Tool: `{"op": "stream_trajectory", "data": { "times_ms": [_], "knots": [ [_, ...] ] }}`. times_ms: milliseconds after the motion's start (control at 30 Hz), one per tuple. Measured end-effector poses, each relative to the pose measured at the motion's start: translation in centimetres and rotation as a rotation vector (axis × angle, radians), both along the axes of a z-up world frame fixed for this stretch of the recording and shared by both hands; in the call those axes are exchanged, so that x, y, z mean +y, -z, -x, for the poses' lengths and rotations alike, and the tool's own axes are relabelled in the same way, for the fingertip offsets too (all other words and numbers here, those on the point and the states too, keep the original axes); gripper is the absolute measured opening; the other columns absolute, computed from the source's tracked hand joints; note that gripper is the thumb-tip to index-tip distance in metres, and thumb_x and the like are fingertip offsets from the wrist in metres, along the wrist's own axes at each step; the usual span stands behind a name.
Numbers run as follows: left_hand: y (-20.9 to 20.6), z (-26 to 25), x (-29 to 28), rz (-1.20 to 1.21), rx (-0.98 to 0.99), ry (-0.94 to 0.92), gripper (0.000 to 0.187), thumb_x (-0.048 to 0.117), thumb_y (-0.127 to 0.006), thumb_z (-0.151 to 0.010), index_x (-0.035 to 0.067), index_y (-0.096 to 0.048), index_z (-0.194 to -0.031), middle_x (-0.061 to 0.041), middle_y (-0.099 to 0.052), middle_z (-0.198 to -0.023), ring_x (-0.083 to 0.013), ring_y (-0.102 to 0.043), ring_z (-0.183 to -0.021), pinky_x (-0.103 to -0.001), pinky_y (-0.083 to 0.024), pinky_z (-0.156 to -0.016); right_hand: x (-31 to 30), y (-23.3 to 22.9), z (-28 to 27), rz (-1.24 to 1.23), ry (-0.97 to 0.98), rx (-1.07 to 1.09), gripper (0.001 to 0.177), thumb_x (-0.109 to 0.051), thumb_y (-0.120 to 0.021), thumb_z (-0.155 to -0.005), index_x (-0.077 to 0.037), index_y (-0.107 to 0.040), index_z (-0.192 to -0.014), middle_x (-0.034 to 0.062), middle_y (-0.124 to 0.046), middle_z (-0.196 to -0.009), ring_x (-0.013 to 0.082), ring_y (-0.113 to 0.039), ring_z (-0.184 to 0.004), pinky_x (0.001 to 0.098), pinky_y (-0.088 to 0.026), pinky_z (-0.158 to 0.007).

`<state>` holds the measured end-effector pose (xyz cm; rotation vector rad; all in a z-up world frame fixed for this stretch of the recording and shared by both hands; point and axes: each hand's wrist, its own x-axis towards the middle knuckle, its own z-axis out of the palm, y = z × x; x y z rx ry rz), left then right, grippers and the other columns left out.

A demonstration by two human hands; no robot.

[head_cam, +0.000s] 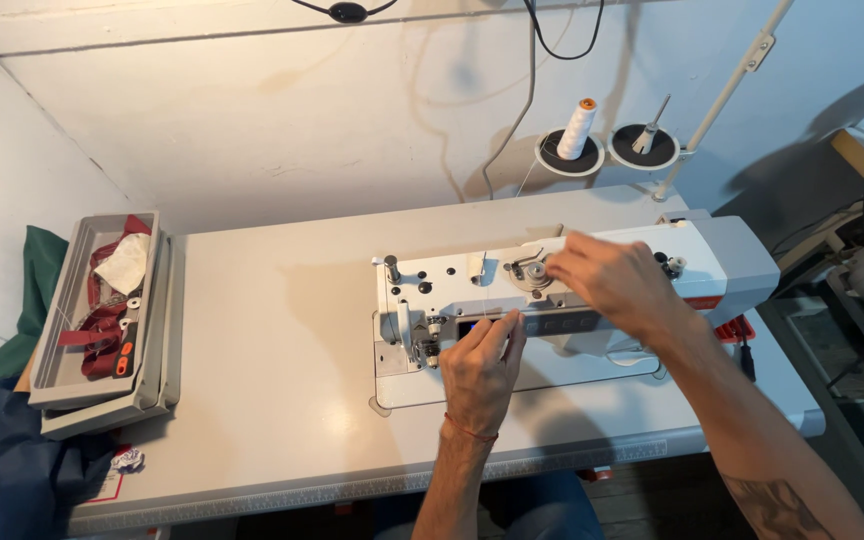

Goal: The recorder threads a spool of white thread through an industrial sewing machine.

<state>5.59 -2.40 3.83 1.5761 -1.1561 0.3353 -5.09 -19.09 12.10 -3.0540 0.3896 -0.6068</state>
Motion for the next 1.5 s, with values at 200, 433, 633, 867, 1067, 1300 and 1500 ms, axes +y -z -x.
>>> {"op": "stream_trajectory", "data": {
  "times_ms": [200, 433, 633, 867, 1067, 1300, 1500],
  "knots": [
    [0.1, -0.2, 0.3, 0.015, -0.026, -0.016, 0.008, 0.009, -0.079, -0.092, 0.003, -0.076, -0.098, -0.003, -0.063, -0.070, -0.0145, -0.060, -0.053, -0.030, -0.047, -0.045, 1.4, 1.0, -0.7, 0.283, -0.121, 0.086, 0.019, -0.009, -0.068, -0.083, -0.006, -0.069, -0.102, 0.0038, -0.065, -0.093, 0.0204, -0.072, -0.080, 0.0348, -0.059, -0.059],
    [-0.2, -0.2, 0.8, 0.016, -0.007, 0.003, 0.008, 0.009, -0.079, -0.093, 0.003, -0.077, -0.098, -0.003, -0.059, -0.067, -0.0144, -0.057, -0.050, -0.031, -0.045, -0.044, 0.1, -3.3, -4.7, 0.234, -0.079, 0.299, 0.008, -0.015, -0.065, -0.087, -0.014, -0.069, -0.093, 0.0017, -0.064, -0.091, 0.0253, -0.071, -0.078, 0.0409, -0.057, -0.060],
    [-0.4, -0.3, 0.9, 0.041, -0.014, 0.010, 0.007, 0.008, -0.079, -0.092, 0.003, -0.076, -0.097, -0.002, -0.059, -0.068, -0.0138, -0.057, -0.051, -0.031, -0.046, -0.044, -1.9, -0.8, -2.2, 0.080, -0.001, 0.169, 0.012, -0.026, -0.069, -0.089, -0.016, -0.074, -0.094, 0.0005, -0.066, -0.087, 0.0241, -0.069, -0.071, 0.0400, -0.056, -0.061],
    [0.0, -0.4, 0.8, 0.027, -0.020, -0.008, 0.008, 0.008, -0.080, -0.092, 0.003, -0.075, -0.095, -0.002, -0.059, -0.069, -0.0136, -0.058, -0.051, -0.030, -0.045, -0.043, 1.5, 1.6, 0.4, 0.188, -0.006, -0.005, 0.022, -0.012, -0.068, -0.086, -0.012, -0.074, -0.107, 0.0015, -0.067, -0.090, 0.0179, -0.070, -0.074, 0.0331, -0.058, -0.058],
    [0.0, -0.4, 0.9, 0.031, -0.024, -0.011, 0.007, 0.009, -0.080, -0.091, 0.005, -0.075, -0.092, -0.002, -0.058, -0.069, -0.0127, -0.057, -0.051, -0.030, -0.046, -0.044, 2.3, -0.8, -2.4, 0.449, -0.086, 0.110, 0.013, -0.010, -0.068, -0.082, -0.007, -0.068, -0.095, 0.0023, -0.066, -0.089, 0.0186, -0.070, -0.082, 0.0332, -0.058, -0.057],
    [0.1, -0.3, 1.2, 0.033, -0.026, -0.027, 0.008, 0.011, -0.081, -0.091, 0.005, -0.075, -0.094, -0.001, -0.057, -0.069, -0.0112, -0.055, -0.051, -0.029, -0.044, -0.042, 0.5, -3.1, -4.2, 0.307, -0.017, 0.274, 0.006, -0.013, -0.064, -0.089, -0.015, -0.068, -0.093, -0.0016, -0.065, -0.090, 0.0202, -0.070, -0.085, 0.0372, -0.058, -0.059],
    [0.1, -0.5, 1.1, 0.027, -0.027, -0.028, 0.009, 0.011, -0.081, -0.091, 0.005, -0.076, -0.095, -0.001, -0.058, -0.068, -0.0112, -0.055, -0.049, -0.028, -0.044, -0.041, -0.6, 0.4, -0.9, 0.096, 0.042, 0.085, 0.012, -0.021, -0.068, -0.089, -0.018, -0.077, -0.097, -0.0049, -0.070, -0.095, 0.0187, -0.071, -0.081, 0.0367, -0.058, -0.064]
  ]
}}
